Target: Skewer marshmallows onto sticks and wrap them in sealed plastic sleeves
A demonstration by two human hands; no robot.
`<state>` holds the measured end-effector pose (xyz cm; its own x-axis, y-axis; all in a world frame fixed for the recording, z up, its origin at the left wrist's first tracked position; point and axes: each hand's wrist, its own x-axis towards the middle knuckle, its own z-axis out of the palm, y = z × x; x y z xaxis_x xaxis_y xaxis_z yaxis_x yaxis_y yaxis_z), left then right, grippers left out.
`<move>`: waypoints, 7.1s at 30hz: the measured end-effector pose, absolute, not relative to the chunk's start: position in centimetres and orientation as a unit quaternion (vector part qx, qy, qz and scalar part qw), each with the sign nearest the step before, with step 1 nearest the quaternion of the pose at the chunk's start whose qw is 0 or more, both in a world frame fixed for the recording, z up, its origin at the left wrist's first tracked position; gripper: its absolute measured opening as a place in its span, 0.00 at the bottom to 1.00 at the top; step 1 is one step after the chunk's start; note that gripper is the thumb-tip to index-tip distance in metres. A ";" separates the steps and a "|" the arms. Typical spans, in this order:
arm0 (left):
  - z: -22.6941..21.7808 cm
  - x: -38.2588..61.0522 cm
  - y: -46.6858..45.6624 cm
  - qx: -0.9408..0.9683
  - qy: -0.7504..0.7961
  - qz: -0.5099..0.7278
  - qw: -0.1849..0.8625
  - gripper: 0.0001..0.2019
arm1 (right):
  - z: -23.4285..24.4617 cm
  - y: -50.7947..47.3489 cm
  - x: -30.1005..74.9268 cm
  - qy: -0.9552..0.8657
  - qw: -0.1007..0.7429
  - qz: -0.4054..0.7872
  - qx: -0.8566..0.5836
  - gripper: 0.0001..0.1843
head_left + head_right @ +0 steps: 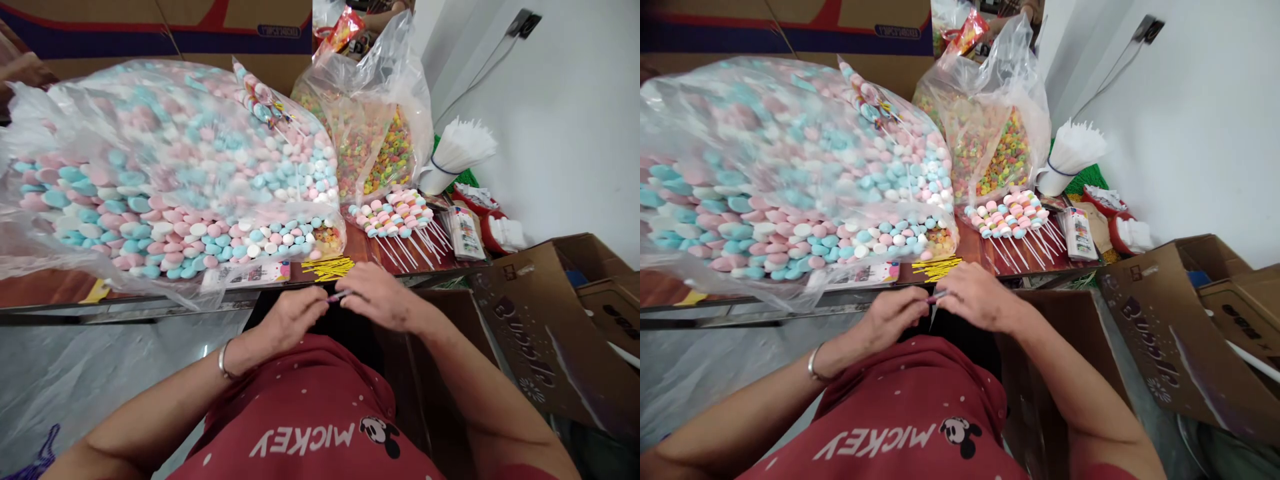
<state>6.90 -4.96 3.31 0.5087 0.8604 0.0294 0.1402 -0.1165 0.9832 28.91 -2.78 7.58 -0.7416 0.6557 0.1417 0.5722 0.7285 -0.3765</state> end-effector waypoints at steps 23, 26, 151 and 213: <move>4.8 6.4 -1.5 0.302 0.390 0.446 0.747 0.14 | 5.0 2.2 29.2 -0.867 -0.009 0.082 -0.491 0.12; 4.9 6.6 -1.5 0.307 0.394 0.444 0.744 0.14 | 4.8 2.4 29.9 -0.878 0.039 0.107 -0.465 0.12; 7.0 10.6 -2.6 0.585 0.395 -0.059 0.706 0.04 | 9.4 -6.9 28.0 -0.948 0.034 0.092 -0.303 0.07; 10.0 12.2 -2.6 0.308 0.305 0.606 0.667 0.10 | 5.1 -7.6 23.6 -0.774 0.404 0.077 -0.482 0.17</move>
<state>12.23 -2.58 10.00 0.0805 0.9962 -0.0336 -0.6210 0.0765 0.7801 23.62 -7.57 5.08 -0.2089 0.8085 0.5502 0.6835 0.5231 -0.5091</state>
